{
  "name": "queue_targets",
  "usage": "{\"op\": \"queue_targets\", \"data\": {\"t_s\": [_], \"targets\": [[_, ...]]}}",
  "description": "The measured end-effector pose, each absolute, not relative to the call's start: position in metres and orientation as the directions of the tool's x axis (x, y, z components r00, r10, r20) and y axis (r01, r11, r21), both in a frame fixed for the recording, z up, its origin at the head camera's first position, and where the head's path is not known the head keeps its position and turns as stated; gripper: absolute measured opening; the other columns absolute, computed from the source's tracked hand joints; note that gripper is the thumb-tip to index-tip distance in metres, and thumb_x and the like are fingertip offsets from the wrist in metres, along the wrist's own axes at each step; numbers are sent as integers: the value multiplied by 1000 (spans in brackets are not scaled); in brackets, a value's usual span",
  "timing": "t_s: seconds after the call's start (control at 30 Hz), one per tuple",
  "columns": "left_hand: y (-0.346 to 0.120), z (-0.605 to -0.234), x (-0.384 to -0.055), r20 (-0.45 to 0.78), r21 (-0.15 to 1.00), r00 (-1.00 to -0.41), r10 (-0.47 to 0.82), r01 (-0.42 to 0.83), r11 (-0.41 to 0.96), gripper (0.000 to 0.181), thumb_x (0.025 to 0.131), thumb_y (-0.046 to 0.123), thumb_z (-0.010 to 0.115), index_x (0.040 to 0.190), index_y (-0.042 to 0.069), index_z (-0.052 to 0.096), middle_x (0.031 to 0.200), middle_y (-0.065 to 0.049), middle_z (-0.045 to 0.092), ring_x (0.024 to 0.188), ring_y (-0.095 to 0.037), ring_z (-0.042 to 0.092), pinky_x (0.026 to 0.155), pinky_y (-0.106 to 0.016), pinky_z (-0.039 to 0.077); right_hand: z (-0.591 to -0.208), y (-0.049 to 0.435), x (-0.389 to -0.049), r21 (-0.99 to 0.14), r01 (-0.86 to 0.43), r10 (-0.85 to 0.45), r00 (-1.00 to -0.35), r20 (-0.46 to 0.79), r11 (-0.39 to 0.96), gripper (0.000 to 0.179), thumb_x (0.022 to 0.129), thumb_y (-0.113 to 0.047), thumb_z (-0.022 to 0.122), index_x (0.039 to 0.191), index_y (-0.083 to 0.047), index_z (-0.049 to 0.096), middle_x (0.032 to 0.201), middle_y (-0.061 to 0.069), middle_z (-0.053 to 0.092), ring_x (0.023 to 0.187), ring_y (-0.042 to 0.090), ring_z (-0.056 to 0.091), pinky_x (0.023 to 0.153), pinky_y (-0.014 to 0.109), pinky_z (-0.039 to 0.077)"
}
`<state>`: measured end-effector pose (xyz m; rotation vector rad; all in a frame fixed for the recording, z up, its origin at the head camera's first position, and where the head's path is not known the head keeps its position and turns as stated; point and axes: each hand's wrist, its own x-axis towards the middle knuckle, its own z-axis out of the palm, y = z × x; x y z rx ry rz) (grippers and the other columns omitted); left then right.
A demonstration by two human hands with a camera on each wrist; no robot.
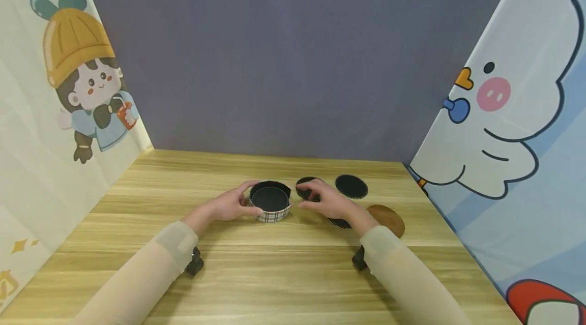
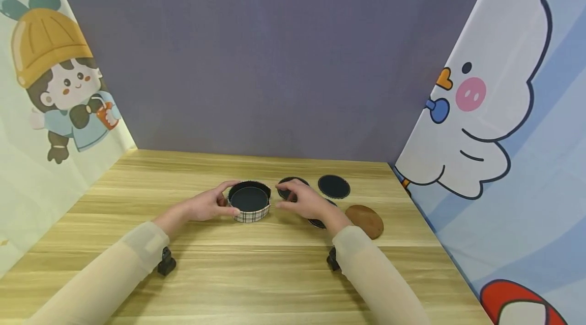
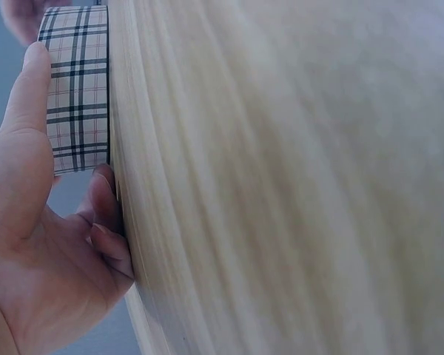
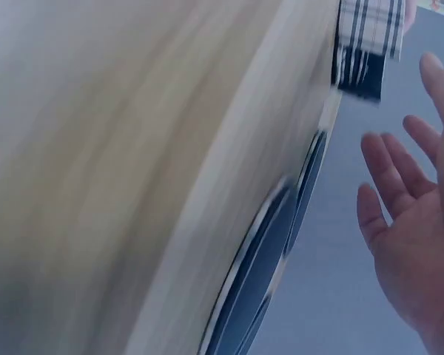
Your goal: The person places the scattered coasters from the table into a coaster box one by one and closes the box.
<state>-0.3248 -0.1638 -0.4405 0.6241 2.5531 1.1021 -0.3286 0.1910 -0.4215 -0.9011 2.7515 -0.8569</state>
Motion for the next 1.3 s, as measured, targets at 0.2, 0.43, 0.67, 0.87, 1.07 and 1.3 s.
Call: {"op": "queue_targets", "data": {"t_s": [0.2, 0.43, 0.67, 0.87, 1.07, 1.3], "targets": [[-164, -439, -325, -90, 749, -864, 496, 269, 605, 105, 97, 47, 85, 176, 18, 21, 80, -3, 60, 73, -18, 53, 71, -35, 46, -419, 235, -317, -523, -499, -571, -820, 28, 691, 66, 107, -45, 73, 162, -14, 55, 155, 9, 60, 100, 11, 63, 92, 41, 55], [-166, -440, -326, -84, 750, -864, 497, 273, 602, 105, 98, 46, 85, 176, 17, 21, 79, -2, 61, 73, -17, 54, 72, -35, 47, -424, 279, -312, -512, -449, -532, -847, -19, 733, 63, 106, -47, 73, 159, -16, 59, 141, 10, 61, 94, 15, 55, 83, 36, 48], [-166, -441, -326, -82, 750, -865, 495, 274, 603, 104, 98, 45, 85, 176, 17, 22, 79, -3, 61, 73, -17, 54, 72, -35, 47, -424, 304, -313, -480, -423, -493, -870, -23, 768, 60, 105, -46, 75, 156, -17, 63, 132, 14, 61, 97, 21, 55, 86, 43, 49], [-165, -441, -325, -80, 746, -867, 492, 275, 607, 104, 98, 47, 85, 176, 18, 22, 80, -3, 60, 74, -18, 54, 72, -36, 46, -427, 313, -312, -353, -453, -487, -874, -6, 819, 55, 104, -46, 76, 152, -20, 68, 142, 14, 64, 119, 34, 59, 109, 65, 45], [-164, -441, -325, -80, 754, -864, 496, 274, 598, 104, 98, 46, 85, 176, 19, 22, 79, -3, 60, 73, -17, 54, 72, -36, 47, -428, 315, -310, -323, -454, -484, -875, -13, 830, 48, 103, -45, 78, 146, -25, 73, 150, 16, 62, 137, 47, 51, 119, 76, 30], [-162, -440, -325, -79, 756, -862, 501, 275, 594, 104, 98, 44, 85, 176, 17, 21, 78, -3, 60, 73, -17, 56, 72, -35, 48, -430, 315, -306, -333, -462, -494, -869, -12, 822, 46, 103, -43, 78, 145, -25, 74, 149, 14, 63, 137, 47, 51, 118, 75, 31]]}}
